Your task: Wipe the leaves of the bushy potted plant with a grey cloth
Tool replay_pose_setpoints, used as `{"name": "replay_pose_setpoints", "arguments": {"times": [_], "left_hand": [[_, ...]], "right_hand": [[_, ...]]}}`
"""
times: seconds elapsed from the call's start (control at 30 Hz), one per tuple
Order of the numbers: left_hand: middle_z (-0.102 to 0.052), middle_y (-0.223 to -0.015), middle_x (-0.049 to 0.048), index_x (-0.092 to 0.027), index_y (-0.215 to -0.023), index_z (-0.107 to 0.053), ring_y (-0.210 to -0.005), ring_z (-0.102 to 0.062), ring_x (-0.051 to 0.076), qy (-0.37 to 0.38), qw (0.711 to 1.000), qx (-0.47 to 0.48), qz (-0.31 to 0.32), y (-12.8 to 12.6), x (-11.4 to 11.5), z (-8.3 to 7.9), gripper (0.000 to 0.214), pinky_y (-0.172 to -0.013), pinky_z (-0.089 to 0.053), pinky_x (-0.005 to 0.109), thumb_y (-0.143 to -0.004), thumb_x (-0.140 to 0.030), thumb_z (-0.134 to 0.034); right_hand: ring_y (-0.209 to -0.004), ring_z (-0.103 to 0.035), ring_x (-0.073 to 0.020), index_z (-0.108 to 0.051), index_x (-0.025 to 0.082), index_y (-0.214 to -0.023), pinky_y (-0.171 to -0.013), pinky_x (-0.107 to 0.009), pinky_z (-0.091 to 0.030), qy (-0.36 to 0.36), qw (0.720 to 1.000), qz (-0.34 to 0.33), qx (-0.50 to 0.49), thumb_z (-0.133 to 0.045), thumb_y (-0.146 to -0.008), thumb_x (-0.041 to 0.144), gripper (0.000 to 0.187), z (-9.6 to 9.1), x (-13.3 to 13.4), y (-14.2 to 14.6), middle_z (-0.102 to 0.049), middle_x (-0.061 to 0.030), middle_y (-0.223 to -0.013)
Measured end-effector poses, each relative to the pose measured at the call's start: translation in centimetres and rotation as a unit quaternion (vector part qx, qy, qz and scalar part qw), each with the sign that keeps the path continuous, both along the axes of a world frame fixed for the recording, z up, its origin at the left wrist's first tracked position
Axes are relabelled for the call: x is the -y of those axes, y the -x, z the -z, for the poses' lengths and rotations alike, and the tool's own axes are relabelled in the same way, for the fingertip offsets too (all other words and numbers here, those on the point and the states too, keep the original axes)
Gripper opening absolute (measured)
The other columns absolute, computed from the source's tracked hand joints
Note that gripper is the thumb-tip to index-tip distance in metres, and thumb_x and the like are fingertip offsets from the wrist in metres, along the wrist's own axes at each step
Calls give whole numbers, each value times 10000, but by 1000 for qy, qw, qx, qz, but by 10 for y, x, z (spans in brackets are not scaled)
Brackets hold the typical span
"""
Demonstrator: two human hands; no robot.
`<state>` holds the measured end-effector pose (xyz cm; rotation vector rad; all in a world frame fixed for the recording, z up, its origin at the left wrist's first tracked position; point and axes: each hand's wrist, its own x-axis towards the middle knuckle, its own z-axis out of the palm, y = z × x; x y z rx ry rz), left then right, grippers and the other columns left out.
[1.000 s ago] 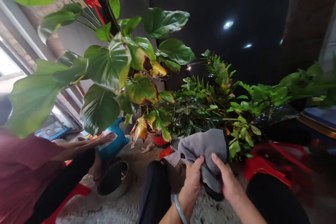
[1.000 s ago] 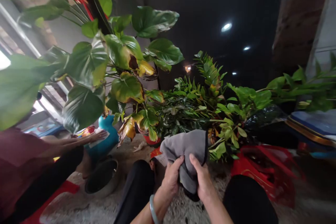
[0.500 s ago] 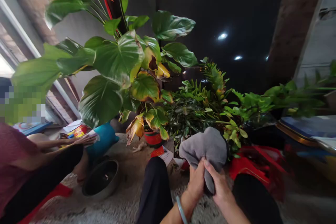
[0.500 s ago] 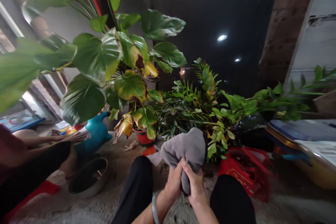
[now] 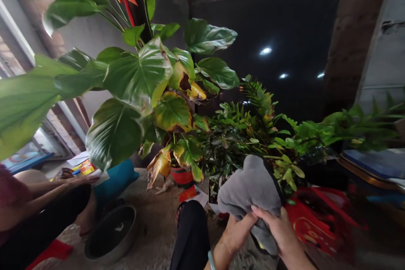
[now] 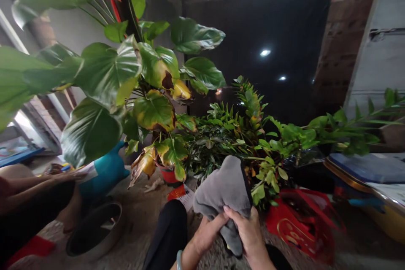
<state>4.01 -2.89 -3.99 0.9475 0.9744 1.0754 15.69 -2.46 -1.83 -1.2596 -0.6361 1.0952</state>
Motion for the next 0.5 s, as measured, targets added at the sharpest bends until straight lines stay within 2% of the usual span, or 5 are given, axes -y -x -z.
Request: {"name": "replay_pose_setpoints", "arguments": {"times": [0.13, 0.2, 0.27, 0.37, 0.5], "left_hand": [[-736, -893, 124, -157, -760, -724, -904, -658, 306, -26, 991, 116, -60, 22, -18, 11, 491, -851, -515, 404, -457, -523, -847], [-687, -727, 83, -171, -636, -692, -771, -636, 247, -26, 982, 86, -166, 35, -28, 13, 378, -679, -511, 326, -506, -504, -813], [-640, -679, 53, -183, -578, -661, -708, -594, 207, -13, 960, 48, -275, 46, -38, 14, 332, -586, -463, 274, -509, -478, -797], [-663, -833, 55, -183, -624, -690, -743, -581, 189, -3, 936, 39, -349, 57, -50, 16, 305, -586, -443, 254, -454, -412, -800], [-674, -835, 57, -168, -714, -743, -694, -567, 159, 19, 940, 46, -339, 62, -67, 21, 294, -581, -415, 249, -452, -295, -780]], "right_hand": [[-795, -696, -315, -677, 206, -720, -784, -439, -548, -26, 1000, 3, 16, -862, -324, 274, 443, -44, -17, -1, -747, -37, -706], [-855, -693, -304, -691, 225, -780, -846, -444, -533, -78, 997, 3, 13, -855, -363, 281, 452, -66, -30, -3, -752, -21, -743], [-883, -694, -301, -698, 238, -773, -862, -441, -531, -107, 994, -4, -4, -845, -383, 278, 419, -79, -42, -4, -756, -16, -749], [-855, -708, -332, -690, 217, -672, -813, -446, -557, -60, 994, -45, -76, -835, -370, 269, 339, -67, -47, -3, -753, -40, -702], [-815, -721, -369, -696, 201, -636, -740, -450, -586, 66, 981, -104, -148, -843, -382, 321, 318, -19, -16, 1, -756, -79, -681]]}}
